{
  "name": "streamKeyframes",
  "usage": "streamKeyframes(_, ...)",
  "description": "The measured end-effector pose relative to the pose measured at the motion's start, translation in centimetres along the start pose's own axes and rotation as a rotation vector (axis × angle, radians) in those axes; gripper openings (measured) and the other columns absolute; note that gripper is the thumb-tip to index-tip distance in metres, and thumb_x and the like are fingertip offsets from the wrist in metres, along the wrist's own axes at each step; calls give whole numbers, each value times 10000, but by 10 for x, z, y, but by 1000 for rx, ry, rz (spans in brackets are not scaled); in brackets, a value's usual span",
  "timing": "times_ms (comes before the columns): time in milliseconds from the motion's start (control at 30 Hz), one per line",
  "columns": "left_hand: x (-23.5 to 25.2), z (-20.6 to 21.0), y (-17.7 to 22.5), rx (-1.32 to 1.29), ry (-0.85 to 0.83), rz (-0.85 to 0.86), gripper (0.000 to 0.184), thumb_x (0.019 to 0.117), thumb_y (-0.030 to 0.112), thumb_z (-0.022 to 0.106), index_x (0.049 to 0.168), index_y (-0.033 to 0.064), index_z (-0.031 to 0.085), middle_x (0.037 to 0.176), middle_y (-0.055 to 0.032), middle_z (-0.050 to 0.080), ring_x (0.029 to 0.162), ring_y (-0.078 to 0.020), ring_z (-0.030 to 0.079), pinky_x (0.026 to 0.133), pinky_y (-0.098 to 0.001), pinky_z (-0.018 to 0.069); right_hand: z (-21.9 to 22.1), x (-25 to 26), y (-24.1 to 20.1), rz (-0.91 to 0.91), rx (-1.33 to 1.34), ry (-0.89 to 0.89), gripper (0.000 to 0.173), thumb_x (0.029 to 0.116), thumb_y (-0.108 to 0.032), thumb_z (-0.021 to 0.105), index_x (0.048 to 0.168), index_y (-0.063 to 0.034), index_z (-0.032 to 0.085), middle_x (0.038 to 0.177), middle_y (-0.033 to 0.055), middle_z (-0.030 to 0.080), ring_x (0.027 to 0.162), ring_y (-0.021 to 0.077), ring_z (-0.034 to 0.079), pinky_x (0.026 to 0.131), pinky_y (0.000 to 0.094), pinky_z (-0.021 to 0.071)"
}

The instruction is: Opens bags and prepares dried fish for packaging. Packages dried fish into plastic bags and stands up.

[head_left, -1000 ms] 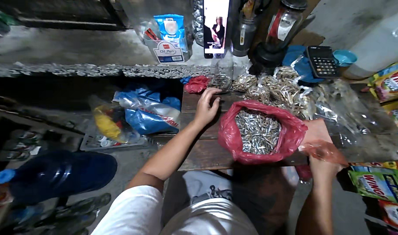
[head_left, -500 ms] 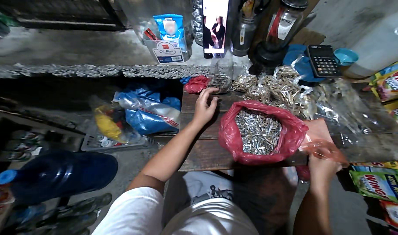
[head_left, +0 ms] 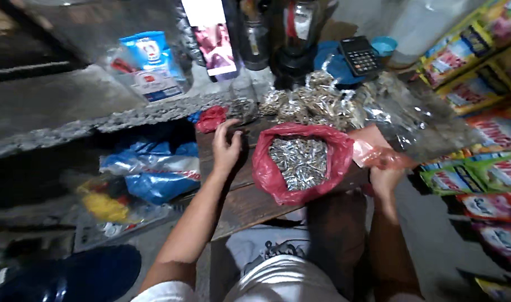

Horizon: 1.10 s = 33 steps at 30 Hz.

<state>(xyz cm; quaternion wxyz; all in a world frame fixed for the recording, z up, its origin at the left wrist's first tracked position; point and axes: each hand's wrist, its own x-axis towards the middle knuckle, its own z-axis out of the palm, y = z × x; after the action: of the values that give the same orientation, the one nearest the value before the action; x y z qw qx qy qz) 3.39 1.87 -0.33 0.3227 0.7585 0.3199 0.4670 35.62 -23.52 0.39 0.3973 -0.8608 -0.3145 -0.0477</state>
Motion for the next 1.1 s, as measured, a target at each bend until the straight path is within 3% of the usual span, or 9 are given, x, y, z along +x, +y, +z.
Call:
streamKeyframes(200,-1,3,-8,-33,27,-20,369,993,57,546,1326,-103,538,1335,-256,578,1151,-217,627,1004,-352,511,-11,10,1,-134,39,115,379,833,-10,685,1164,169,640,1143,392,646,1095,542,632,942,669,469)
streamKeyframes(367,-2,2,-6,-47,35,-21,364,995,65,543,1323,-92,543,1324,-245,580,1135,-200,626,991,-331,511,-33,22,-14,-191,-100,145,295,886,-43,632,1109,147,670,1074,396,659,1022,578,645,867,719,458)
streamKeyframes(500,-2,5,-4,-37,45,-34,361,995,53,537,1319,-105,537,1323,-266,571,1107,-208,634,959,-328,524,-33,29,-3,-128,-90,214,395,882,-103,637,1159,178,621,1112,405,643,1058,547,644,914,664,468)
streamKeyframes(633,-1,4,-4,-2,65,-18,341,988,47,539,1297,-91,570,1295,-251,604,1105,-213,644,957,-332,530,-33,29,3,-124,-221,-16,358,925,-45,622,1227,148,633,1216,431,605,1174,620,568,999,732,394)
streamKeyframes(733,0,3,0,8,60,-30,328,985,34,536,1286,-88,587,1302,-251,610,1146,-235,634,989,-353,514,-29,33,27,-303,-21,333,358,928,-57,570,1137,232,603,1139,432,614,1130,518,607,1032,537,450)
streamKeyframes(833,-1,4,1,-8,60,-40,327,980,22,534,1283,-89,586,1314,-252,600,1129,-222,639,966,-330,523,-29,45,29,-342,163,537,397,956,41,497,1249,306,459,1226,452,555,1203,417,595,1071,356,460)
streamKeyframes(933,-1,4,1,-12,58,-64,332,984,34,529,1292,-78,586,1311,-246,599,1034,-202,658,908,-323,540,-20,57,22,-316,123,458,416,973,-35,507,1258,268,500,1246,440,566,1226,457,582,1094,420,430)
streamKeyframes(1033,0,5,-1,-6,75,-30,320,984,30,524,1277,-75,598,1293,-237,615,1046,-200,657,924,-324,535,-9,72,14,-307,211,541,369,994,28,450,1265,277,473,1228,417,572,1195,400,597,1063,349,459)
streamKeyframes(1100,-1,4,-1,-8,87,-40,318,985,30,525,1276,-73,604,1292,-239,616,1042,-203,657,924,-324,533,-13,75,4,-269,145,377,391,1035,-8,392,1307,264,459,1285,426,550,1251,437,566,1099,395,431)
